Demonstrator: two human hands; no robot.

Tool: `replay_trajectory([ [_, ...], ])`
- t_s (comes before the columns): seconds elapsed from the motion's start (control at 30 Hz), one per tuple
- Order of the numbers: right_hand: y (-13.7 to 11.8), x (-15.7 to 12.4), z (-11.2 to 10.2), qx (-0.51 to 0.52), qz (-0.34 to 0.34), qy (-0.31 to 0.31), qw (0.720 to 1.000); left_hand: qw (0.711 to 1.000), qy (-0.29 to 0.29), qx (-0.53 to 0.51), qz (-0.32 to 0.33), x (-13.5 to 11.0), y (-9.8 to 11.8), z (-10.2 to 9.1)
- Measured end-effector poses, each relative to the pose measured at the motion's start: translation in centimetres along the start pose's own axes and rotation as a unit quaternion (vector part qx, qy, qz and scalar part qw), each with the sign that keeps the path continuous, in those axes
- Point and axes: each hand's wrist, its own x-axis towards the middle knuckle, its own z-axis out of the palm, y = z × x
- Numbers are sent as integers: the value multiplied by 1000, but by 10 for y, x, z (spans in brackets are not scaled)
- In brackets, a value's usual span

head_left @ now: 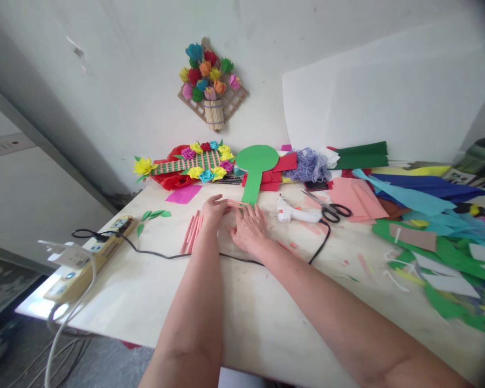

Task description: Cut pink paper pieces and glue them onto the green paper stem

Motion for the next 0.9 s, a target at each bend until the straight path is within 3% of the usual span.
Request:
replay_trajectory([
  [0.5,3,0,6,19,7,27,999,999,22,23,9,3,-2,0],
  [0.9,3,-2,3,34,6,46,998,1000,2,-1,8,4,-2,0],
])
